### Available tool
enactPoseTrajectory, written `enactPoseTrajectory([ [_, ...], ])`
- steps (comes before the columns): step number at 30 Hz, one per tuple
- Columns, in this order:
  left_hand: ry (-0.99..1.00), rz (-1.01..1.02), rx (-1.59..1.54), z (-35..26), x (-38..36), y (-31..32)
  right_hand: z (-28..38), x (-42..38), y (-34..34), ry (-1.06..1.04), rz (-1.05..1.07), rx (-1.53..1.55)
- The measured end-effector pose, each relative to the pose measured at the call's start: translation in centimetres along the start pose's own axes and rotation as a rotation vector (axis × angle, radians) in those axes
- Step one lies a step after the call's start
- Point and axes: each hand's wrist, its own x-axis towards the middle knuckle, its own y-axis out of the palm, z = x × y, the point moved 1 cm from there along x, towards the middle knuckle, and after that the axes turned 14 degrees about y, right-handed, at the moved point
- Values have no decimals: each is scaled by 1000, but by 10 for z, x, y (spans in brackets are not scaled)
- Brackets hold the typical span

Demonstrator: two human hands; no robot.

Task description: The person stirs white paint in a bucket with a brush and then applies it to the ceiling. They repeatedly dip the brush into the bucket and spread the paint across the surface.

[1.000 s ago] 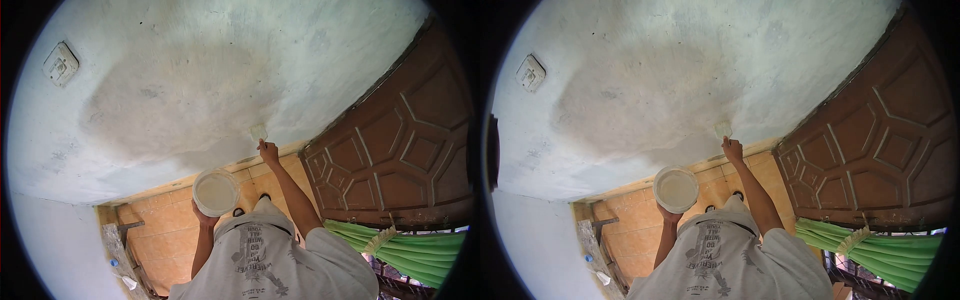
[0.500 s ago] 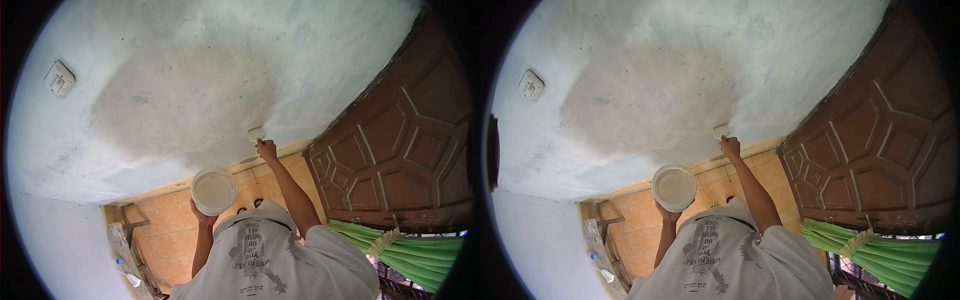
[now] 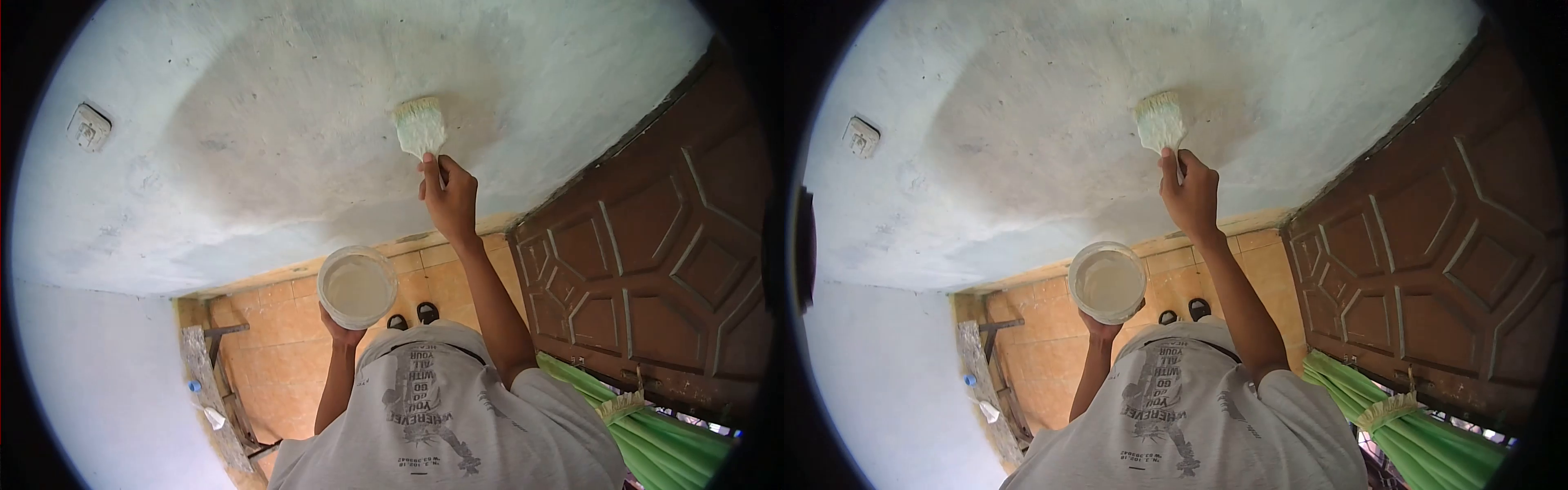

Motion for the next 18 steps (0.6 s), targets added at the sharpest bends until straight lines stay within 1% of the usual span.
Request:
enactPoseTrajectory([
  [2, 7, -14, -2, 7, -6, -2, -25, 6, 9, -11, 19, 38],
  [3, 17, -22, 7, 11, -10, -1, -47, 11, 14, 7, 39, 10],
  [7, 56, -54, 4, 19, -28, 1, -163, 24, 44, 40, 77, -96],
  [8, 72, -60, -5, 21, -34, 3, -181, 25, 48, 42, 76, -122],
  [10, 106, -73, -20, 24, -46, 7, -199, 26, 50, 29, 69, -217],
  [12, 105, -98, -13, 27, -58, -16, -219, 22, 55, 15, 57, -292],
  [13, 113, -112, -10, 29, -68, -28, -231, 15, 56, 60, 80, -312],
  [18, 149, -105, -13, 38, -86, -15, -275, 17, 66, 215, 152, -366],
])
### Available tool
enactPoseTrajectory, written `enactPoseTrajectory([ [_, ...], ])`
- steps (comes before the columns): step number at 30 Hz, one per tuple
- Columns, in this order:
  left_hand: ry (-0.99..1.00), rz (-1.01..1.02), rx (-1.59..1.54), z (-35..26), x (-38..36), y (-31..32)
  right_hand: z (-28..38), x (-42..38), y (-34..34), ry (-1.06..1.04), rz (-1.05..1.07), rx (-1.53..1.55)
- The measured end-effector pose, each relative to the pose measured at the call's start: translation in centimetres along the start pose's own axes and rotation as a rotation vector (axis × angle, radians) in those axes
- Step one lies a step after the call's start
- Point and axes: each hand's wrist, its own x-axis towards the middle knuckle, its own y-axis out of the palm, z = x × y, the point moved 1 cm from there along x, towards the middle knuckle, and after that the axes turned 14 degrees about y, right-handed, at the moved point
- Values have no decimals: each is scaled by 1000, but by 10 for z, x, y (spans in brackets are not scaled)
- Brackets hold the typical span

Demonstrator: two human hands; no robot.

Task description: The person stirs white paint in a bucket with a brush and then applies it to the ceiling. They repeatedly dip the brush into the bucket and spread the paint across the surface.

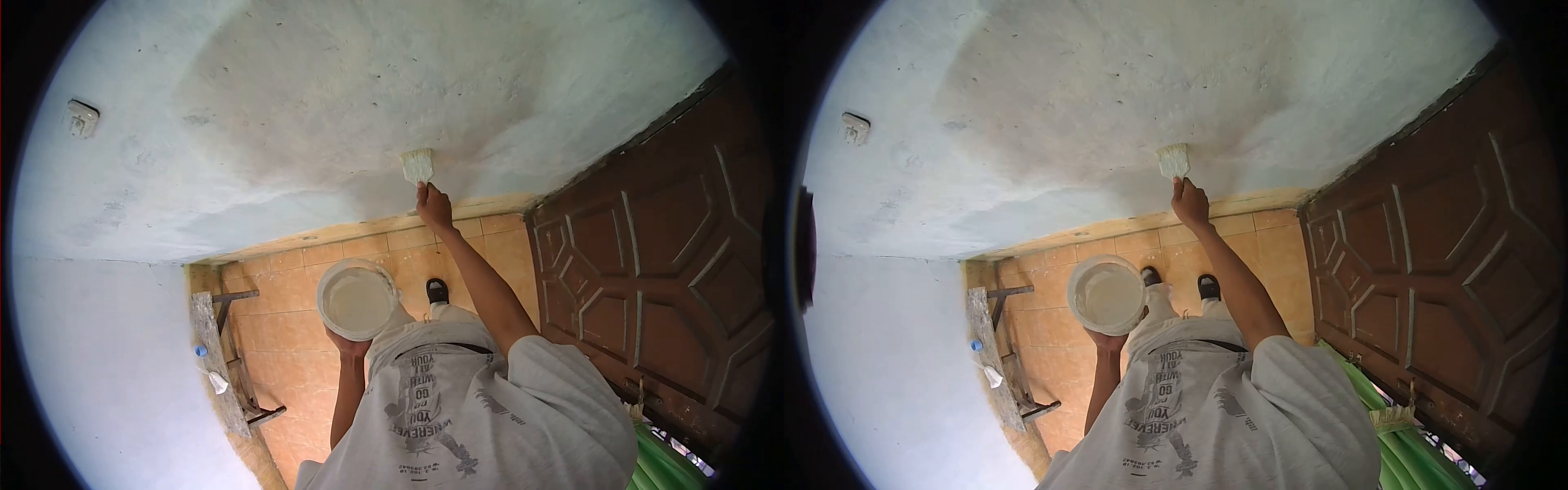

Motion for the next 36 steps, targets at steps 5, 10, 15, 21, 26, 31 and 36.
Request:
enactPoseTrajectory([
  [5, 24, -72, 2, 4, -9, 4, -43, 7, 23, 181, 112, -131],
  [10, 1, -40, -8, 3, -10, 0, -62, 20, 29, 347, 268, -127],
  [15, 2, -50, 19, 3, -12, -1, -70, 15, 41, 423, 139, -97],
  [21, -27, -52, 19, 0, -4, 1, -21, 2, 23, 169, 18, 176],
  [26, -13, -40, 62, -6, 5, 1, 3, -28, 11, -10, -132, 270],
  [31, -8, -41, 68, -9, 9, 6, -50, -11, 28, 12, -225, 26],
  [36, 21, -140, -21, -11, 11, -4, -78, 13, 34, 227, -44, -50],
])
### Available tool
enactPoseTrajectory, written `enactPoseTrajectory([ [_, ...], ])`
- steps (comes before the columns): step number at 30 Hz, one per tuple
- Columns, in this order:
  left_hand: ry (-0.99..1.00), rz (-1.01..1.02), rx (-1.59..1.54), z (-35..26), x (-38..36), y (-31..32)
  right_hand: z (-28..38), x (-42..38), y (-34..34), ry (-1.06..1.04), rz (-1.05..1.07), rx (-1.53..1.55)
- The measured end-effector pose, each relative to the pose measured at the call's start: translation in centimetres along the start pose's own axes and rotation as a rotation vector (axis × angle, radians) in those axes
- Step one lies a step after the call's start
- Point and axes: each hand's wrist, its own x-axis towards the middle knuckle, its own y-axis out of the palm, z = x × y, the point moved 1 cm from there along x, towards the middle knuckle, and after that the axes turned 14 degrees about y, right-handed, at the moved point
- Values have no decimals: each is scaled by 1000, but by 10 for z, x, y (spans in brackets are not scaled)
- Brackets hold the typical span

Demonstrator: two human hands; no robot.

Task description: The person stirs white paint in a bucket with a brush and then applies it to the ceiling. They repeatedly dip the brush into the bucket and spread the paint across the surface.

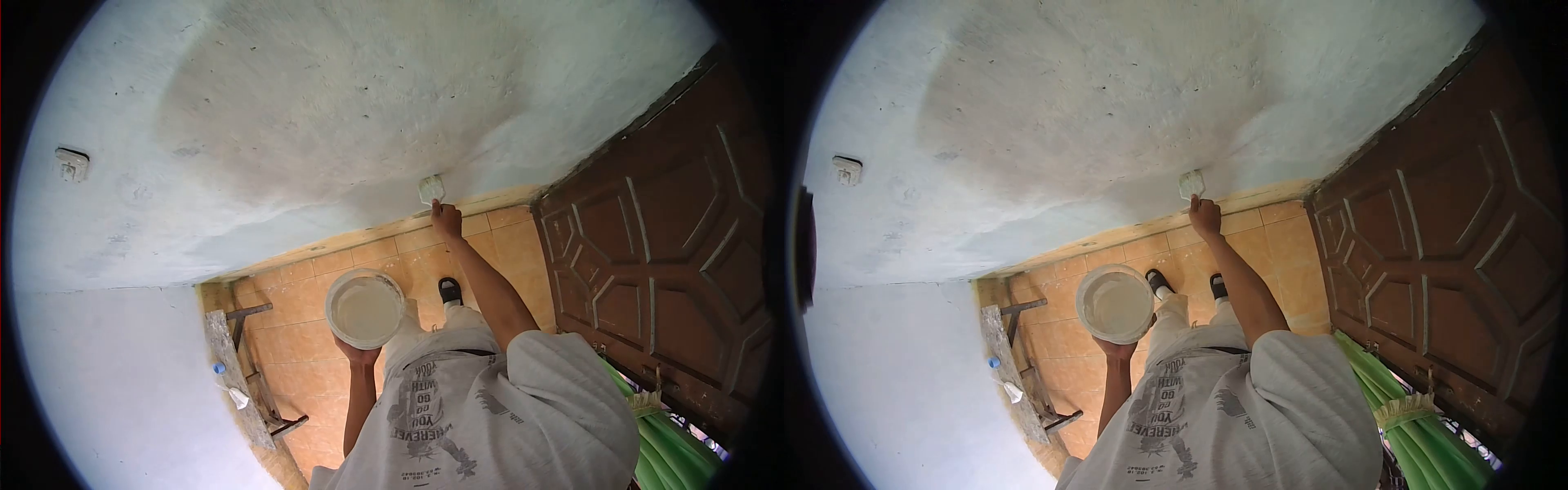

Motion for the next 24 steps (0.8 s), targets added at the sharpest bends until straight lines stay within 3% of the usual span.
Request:
enactPoseTrajectory([
  [9, -41, 20, 57, 6, 4, -2, 61, -54, -34, -249, -89, 379],
  [12, -60, 36, 79, 7, 8, 0, 50, -47, -23, -253, -135, 188],
  [16, -31, 3, 87, 8, 9, 0, 29, -9, 6, -194, -105, 92],
  [24, -54, 1, 19, 3, 6, -1, 27, -4, 4, -114, -2, -29],
])
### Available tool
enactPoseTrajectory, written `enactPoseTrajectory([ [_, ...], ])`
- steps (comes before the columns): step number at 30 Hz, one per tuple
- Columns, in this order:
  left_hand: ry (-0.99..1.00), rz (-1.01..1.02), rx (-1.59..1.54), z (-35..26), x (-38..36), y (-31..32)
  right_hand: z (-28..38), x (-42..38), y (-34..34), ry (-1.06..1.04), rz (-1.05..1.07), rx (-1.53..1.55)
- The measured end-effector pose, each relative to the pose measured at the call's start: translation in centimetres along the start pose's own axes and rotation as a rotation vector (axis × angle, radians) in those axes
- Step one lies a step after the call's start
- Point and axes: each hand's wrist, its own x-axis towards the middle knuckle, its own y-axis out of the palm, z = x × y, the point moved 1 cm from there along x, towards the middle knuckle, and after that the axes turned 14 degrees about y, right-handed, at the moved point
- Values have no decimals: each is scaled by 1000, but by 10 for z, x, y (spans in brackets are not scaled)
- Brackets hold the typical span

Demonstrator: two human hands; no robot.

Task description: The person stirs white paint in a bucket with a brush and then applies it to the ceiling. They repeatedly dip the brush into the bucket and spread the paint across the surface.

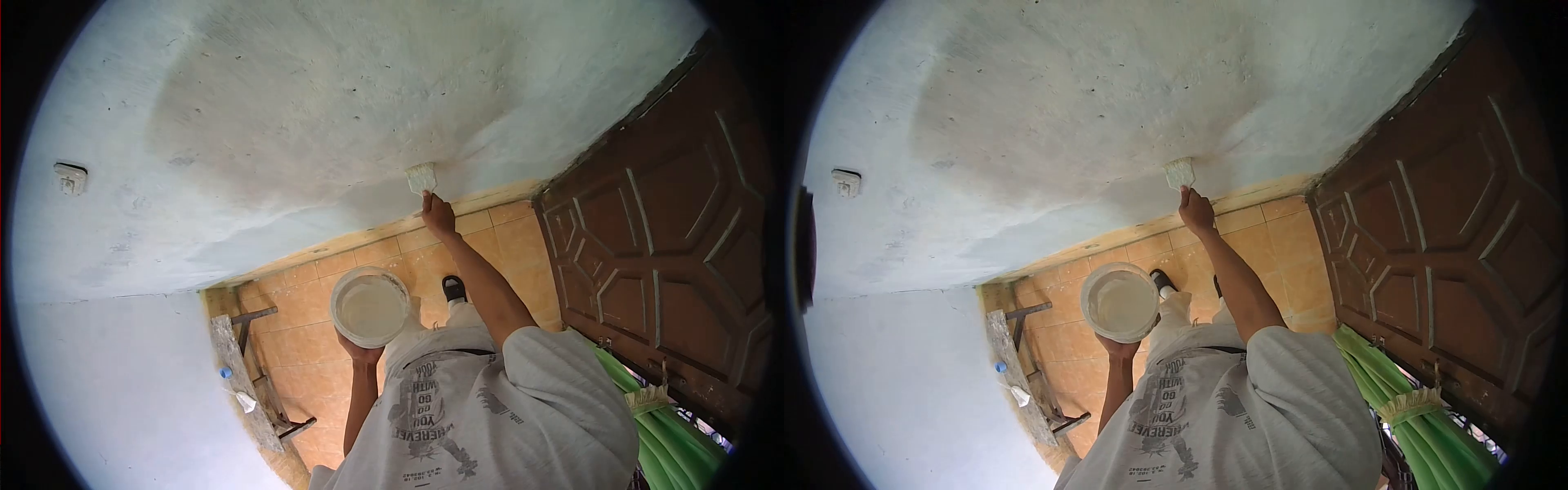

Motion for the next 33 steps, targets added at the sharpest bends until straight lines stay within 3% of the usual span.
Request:
enactPoseTrajectory([
  [6, -23, 105, 93, 4, -3, 0, -3, -3, -1, -12, -10, -13],
  [9, -28, 145, 114, 7, -7, 8, -13, -6, 1, 140, 218, 242],
  [15, -23, 146, 108, 8, -11, 6, -31, 1, 5, 238, 122, 123],
  [21, -23, 142, 89, 2, -11, -2, 29, -14, -25, 111, 38, 261],
  [24, -24, 136, 101, 3, -10, 1, 36, -39, -33, -112, -147, 350],
  [33, -30, 132, 107, -2, 0, 12, -17, -1, 7, 15, -53, -19],
])
